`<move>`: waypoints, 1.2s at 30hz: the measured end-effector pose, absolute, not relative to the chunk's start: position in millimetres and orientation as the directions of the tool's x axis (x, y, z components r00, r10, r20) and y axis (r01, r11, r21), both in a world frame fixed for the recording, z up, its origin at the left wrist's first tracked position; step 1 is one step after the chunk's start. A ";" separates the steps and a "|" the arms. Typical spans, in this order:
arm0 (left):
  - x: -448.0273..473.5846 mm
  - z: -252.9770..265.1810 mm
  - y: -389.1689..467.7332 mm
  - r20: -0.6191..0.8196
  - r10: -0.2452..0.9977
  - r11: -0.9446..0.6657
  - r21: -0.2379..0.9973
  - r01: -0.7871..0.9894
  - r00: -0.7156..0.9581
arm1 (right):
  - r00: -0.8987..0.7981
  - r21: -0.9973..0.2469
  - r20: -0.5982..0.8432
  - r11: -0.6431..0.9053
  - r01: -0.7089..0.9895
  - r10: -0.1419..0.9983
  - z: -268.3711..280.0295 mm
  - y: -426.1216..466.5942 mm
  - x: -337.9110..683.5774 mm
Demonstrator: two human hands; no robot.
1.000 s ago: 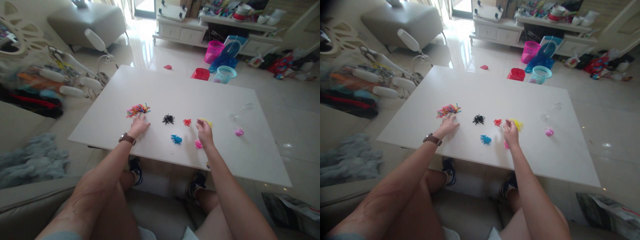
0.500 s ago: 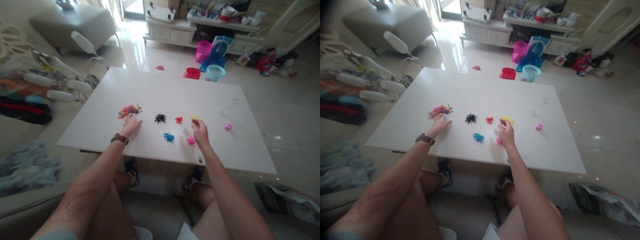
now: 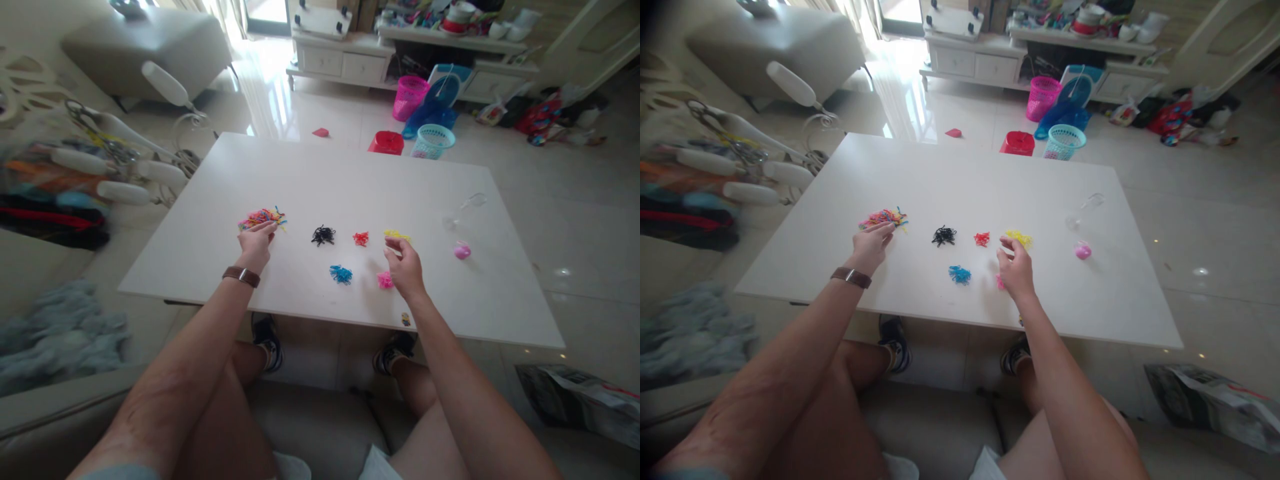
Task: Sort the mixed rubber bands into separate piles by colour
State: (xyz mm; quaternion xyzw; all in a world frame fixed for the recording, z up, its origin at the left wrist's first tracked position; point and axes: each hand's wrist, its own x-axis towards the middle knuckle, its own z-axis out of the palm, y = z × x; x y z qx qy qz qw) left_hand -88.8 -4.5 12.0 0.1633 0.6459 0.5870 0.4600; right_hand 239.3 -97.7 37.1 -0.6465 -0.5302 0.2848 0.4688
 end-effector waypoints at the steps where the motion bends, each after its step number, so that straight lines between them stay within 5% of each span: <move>1: -88.7 13.0 -5.0 -0.421 0.737 0.249 0.896 -0.367 -0.529 | 0.265 -0.906 0.125 0.001 0.422 0.956 37.2 -97.1 238.2; 8: -75.8 20.2 -8.5 -0.467 0.778 0.234 0.837 -0.495 -0.422 | 0.239 -0.901 0.073 -0.039 0.433 0.968 34.8 -94.6 235.6; 17: -27.7 32.6 -37.2 -0.431 0.902 0.368 0.798 -0.478 -0.024 | 0.129 -0.903 0.033 -0.026 0.428 0.991 37.7 -98.0 221.1; 28: 0.7 40.0 -59.8 -0.423 0.864 0.497 0.798 -0.340 0.272 | -0.159 -0.921 0.089 0.142 0.362 0.983 42.9 -108.7 192.5; 36: -3.7 18.5 -64.3 -0.367 0.832 0.476 0.858 -0.194 0.417 | -0.147 -0.920 0.084 0.134 0.369 0.985 43.2 -107.7 193.5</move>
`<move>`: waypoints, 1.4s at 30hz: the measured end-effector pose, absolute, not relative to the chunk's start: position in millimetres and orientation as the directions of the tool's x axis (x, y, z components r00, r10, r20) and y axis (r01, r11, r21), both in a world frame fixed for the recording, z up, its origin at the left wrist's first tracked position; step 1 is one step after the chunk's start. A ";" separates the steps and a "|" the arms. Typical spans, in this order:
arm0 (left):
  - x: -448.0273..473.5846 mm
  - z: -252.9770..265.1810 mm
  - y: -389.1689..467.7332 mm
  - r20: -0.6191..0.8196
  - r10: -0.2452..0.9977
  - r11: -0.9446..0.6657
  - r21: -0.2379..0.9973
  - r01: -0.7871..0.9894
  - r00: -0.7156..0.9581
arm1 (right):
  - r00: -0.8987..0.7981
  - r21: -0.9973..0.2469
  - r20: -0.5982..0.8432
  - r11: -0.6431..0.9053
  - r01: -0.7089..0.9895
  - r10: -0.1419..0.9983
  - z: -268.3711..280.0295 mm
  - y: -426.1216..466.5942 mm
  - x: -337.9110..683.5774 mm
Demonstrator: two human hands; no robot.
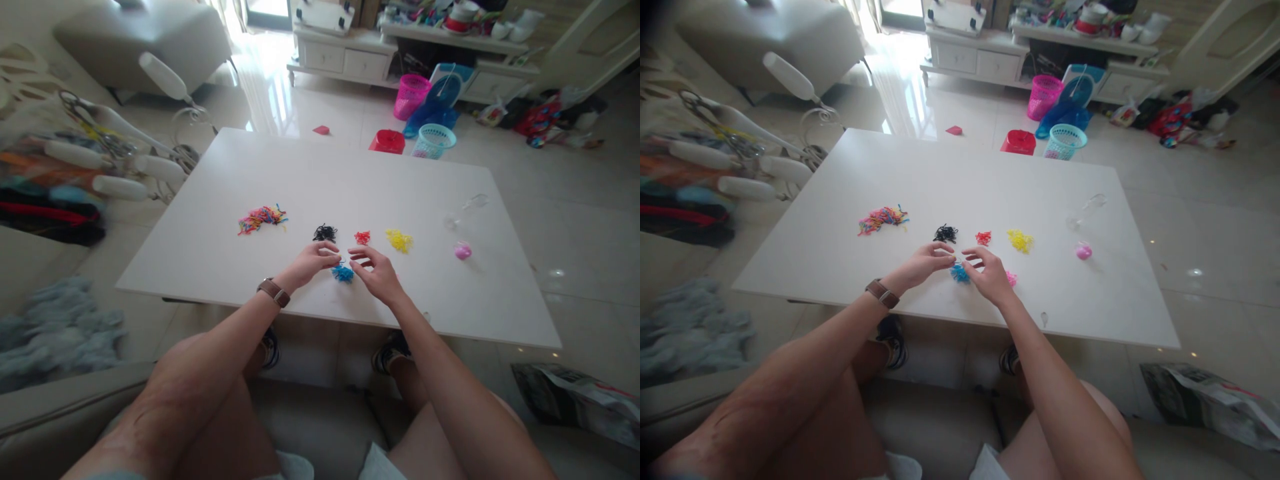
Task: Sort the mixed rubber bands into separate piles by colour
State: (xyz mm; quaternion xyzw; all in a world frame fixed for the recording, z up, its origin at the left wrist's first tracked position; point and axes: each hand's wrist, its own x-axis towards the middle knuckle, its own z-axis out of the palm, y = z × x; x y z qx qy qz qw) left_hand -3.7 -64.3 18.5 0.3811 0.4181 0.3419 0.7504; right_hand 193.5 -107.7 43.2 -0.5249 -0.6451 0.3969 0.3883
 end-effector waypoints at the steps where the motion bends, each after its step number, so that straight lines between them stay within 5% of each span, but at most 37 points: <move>1: -3.9 17.3 -64.5 -0.365 0.818 0.476 0.863 -0.167 0.445 | -0.150 -0.919 0.079 0.131 0.372 0.985 41.8 -107.3 194.1; 8: 1.9 22.2 -65.2 -0.348 0.775 0.456 0.886 -0.087 0.527 | -0.240 -0.899 0.101 0.192 0.394 0.965 36.3 -106.5 193.9; 13: 3.6 19.1 -65.9 -0.333 0.802 0.396 0.918 -0.025 0.496 | -0.134 -0.866 0.161 0.205 0.455 0.978 37.9 -104.7 194.2; 19: 1.8 5.3 -63.2 -0.275 0.894 0.224 0.958 0.179 0.354 | 0.084 -0.889 0.130 0.079 0.451 0.988 37.6 -102.6 198.5; 33: 3.5 4.5 -61.8 -0.051 0.913 -0.120 0.915 0.386 0.404 | 0.012 -0.876 0.129 0.109 0.470 0.992 35.3 -104.5 200.4; 42: 4.7 12.0 -56.1 -0.102 0.889 0.018 0.982 0.189 0.447 | -0.006 -0.908 0.091 0.086 0.410 0.996 33.6 -105.8 196.4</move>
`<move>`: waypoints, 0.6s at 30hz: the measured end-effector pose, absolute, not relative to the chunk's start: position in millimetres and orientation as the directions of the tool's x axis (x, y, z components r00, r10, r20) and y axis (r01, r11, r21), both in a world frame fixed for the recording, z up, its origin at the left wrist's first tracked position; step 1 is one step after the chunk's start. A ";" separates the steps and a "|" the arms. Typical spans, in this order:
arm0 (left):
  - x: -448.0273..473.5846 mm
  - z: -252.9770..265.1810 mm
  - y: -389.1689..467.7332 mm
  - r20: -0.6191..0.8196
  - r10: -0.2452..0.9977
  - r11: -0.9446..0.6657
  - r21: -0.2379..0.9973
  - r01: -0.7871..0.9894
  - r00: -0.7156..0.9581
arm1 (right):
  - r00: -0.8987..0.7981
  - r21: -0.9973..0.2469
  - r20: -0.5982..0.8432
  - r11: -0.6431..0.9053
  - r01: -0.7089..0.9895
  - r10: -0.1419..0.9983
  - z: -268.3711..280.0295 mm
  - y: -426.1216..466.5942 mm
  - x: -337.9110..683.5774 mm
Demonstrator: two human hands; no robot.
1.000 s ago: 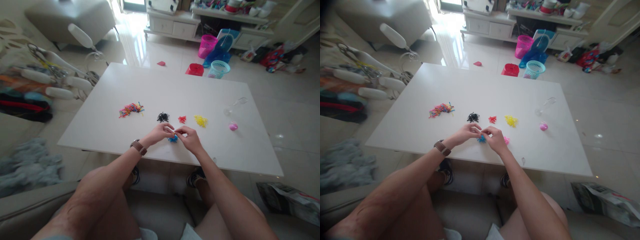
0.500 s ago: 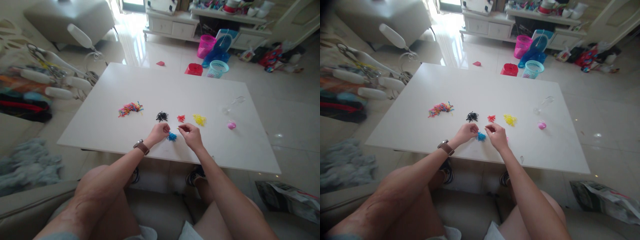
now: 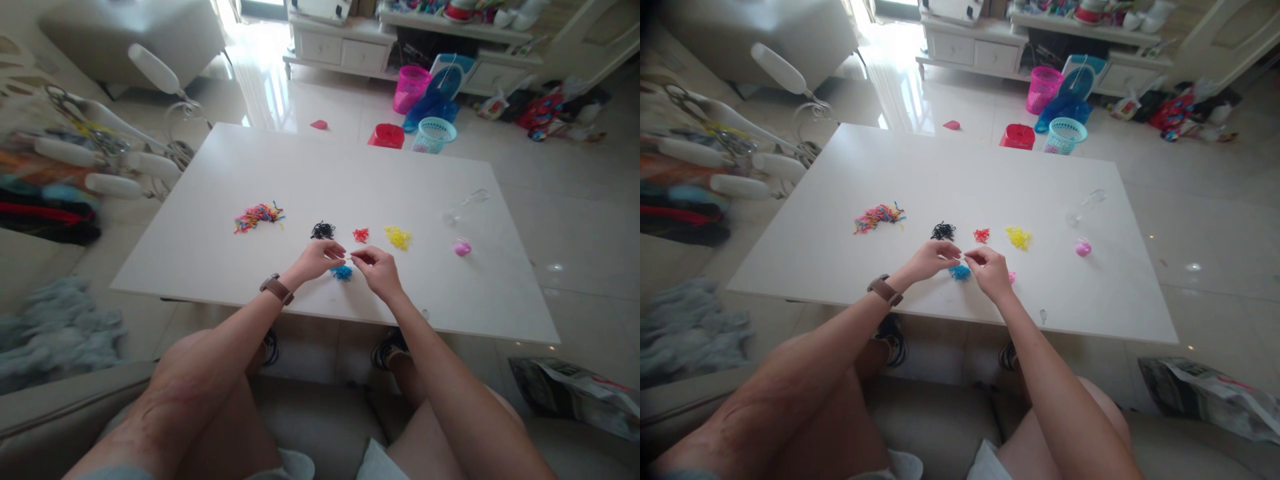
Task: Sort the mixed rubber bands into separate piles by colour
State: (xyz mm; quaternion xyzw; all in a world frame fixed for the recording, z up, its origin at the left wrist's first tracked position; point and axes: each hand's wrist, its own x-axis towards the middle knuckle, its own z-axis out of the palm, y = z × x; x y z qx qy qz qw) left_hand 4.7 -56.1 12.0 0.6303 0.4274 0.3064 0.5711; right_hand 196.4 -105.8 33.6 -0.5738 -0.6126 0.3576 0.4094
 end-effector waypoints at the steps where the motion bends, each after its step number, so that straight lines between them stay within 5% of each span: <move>1: 6.0 13.6 -57.0 -0.098 0.883 0.017 0.984 0.176 0.459 | -0.007 -0.915 0.078 0.075 0.396 0.997 33.1 -105.9 195.8; 18: 6.8 25.3 -58.7 -0.071 0.873 -0.019 0.984 0.179 0.483 | 0.013 -0.925 0.007 0.002 0.380 1.000 29.6 -105.9 194.1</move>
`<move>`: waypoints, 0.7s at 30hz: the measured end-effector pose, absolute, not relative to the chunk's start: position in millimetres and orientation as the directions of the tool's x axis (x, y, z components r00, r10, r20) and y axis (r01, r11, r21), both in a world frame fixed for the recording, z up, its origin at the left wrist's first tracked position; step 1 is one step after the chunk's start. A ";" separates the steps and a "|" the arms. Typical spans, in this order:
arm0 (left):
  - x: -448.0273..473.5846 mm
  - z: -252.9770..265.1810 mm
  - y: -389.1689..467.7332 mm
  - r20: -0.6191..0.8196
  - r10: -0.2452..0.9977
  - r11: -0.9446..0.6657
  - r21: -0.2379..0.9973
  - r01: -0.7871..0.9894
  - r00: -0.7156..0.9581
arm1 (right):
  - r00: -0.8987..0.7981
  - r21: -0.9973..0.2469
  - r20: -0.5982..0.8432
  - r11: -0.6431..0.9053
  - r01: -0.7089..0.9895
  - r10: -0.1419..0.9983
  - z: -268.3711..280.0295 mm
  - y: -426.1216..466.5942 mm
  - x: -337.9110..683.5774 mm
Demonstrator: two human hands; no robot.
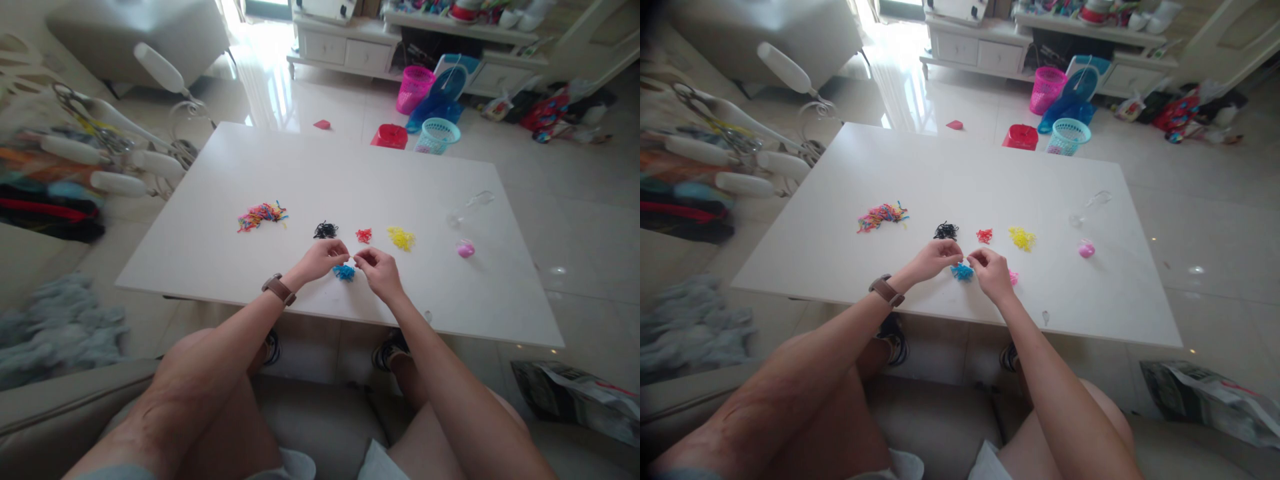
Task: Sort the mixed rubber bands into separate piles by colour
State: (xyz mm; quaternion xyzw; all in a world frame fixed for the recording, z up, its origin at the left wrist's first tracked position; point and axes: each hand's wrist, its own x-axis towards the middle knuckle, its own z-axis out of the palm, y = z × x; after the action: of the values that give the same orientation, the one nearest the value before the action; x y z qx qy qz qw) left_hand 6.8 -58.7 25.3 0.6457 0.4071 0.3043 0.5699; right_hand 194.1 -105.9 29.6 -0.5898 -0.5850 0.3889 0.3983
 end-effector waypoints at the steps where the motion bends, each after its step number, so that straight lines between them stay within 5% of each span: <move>1: 6.5 26.0 -58.8 -0.077 0.870 -0.018 0.982 0.186 0.487 | 0.010 -0.927 0.007 0.003 0.374 1.000 29.5 -105.7 194.3; 14: 3.2 29.7 -58.0 -0.056 0.888 -0.116 0.933 0.341 0.456 | 0.035 -0.938 -0.046 -0.055 0.343 0.998 26.1 -102.8 193.9; 21: -8.9 33.9 -47.4 -0.046 0.937 -0.099 0.916 0.390 0.346 | 0.185 -0.930 -0.017 -0.083 0.359 0.983 33.1 -94.8 209.2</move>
State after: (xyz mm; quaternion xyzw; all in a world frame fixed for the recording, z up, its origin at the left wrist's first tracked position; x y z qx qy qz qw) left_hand -8.9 -47.4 33.9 0.6789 0.4887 0.2971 0.4604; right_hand 209.2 -94.8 33.1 -0.6397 -0.5243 0.3639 0.4282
